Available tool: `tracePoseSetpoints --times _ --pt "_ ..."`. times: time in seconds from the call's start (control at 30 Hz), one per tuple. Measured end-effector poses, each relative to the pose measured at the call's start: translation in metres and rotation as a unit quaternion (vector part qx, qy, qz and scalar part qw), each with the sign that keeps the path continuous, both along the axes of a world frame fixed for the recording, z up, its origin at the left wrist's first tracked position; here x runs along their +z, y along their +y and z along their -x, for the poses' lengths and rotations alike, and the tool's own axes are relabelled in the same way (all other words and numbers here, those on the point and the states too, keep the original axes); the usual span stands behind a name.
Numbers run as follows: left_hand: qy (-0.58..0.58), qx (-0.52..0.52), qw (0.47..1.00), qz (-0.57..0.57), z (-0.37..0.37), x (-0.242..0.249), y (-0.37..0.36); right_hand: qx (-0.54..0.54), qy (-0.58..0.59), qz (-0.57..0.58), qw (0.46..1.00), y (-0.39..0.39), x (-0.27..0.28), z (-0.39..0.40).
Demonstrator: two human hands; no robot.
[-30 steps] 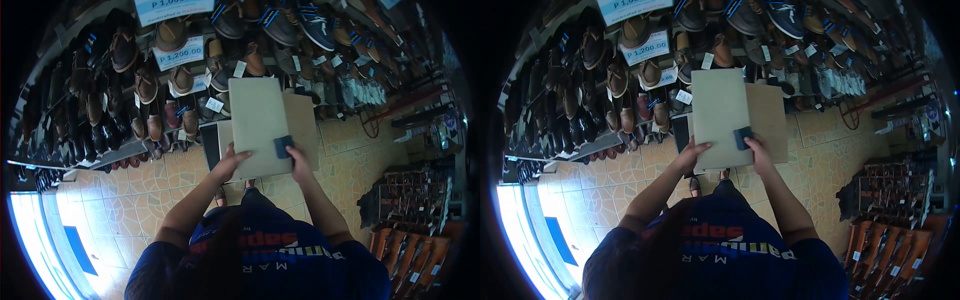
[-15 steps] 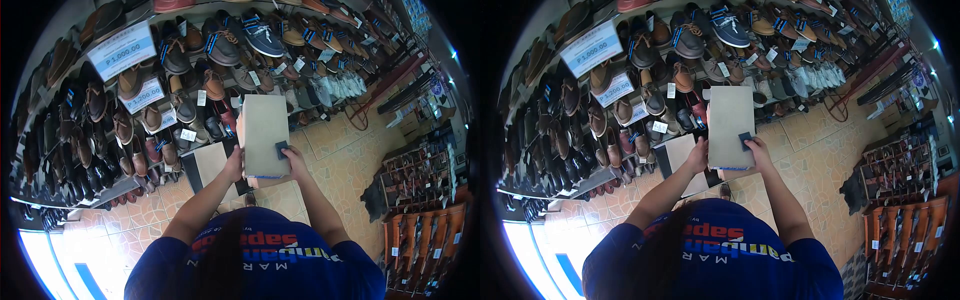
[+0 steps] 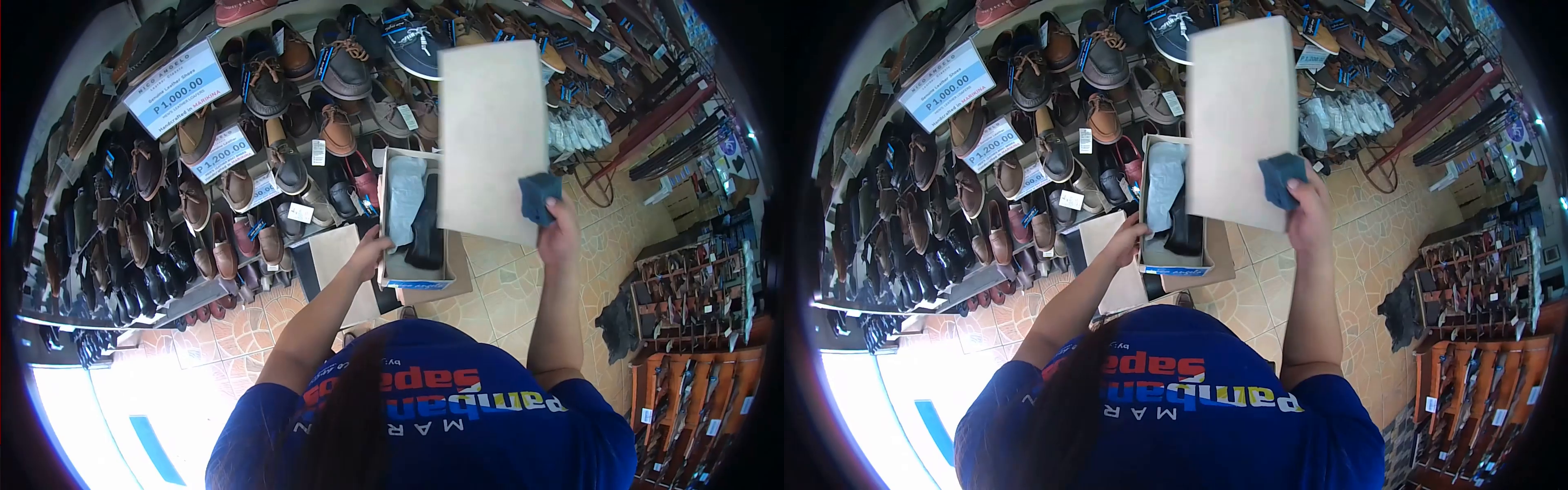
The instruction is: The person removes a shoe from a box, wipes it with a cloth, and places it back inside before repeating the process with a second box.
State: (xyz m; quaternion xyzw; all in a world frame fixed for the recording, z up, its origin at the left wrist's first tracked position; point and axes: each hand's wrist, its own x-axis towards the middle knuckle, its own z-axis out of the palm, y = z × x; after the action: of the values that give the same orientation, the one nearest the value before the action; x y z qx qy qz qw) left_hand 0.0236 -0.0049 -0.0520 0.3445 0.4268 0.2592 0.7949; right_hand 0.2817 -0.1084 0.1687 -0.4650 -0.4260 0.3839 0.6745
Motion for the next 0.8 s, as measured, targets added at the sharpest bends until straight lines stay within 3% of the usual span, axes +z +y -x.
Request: tracePoseSetpoints --times 0.1,0.23,0.33,0.4,0.5,0.67,0.8 --pt "-0.123 0.0 0.992 0.004 0.014 0.011 -0.004 -0.098 -0.283 0.031 0.953 -0.015 -0.01 -0.014" --pt "-0.089 0.036 0.994 0.053 0.057 0.046 -0.019 -0.099 -0.487 0.096 0.862 -0.035 -0.036 -0.009" --pt "-0.061 0.067 0.996 0.007 0.107 0.049 -0.024 -0.054 -0.681 0.02 0.73 -0.046 -0.046 -0.007" --pt "-0.064 0.098 0.993 -0.032 0.146 0.031 -0.02 -0.023 -0.699 0.019 0.715 -0.049 -0.051 -0.001" --pt "-0.03 0.149 0.986 -0.063 0.188 0.046 -0.03 0.036 -0.737 0.017 0.675 -0.047 -0.053 0.009" --pt "-0.024 0.214 0.976 -0.02 0.243 0.029 -0.049 0.14 -0.789 -0.025 0.597 -0.028 -0.063 0.023" --pt "-0.032 0.234 0.972 0.013 0.257 0.018 -0.059 0.142 -0.833 -0.011 0.535 0.005 -0.07 0.009"
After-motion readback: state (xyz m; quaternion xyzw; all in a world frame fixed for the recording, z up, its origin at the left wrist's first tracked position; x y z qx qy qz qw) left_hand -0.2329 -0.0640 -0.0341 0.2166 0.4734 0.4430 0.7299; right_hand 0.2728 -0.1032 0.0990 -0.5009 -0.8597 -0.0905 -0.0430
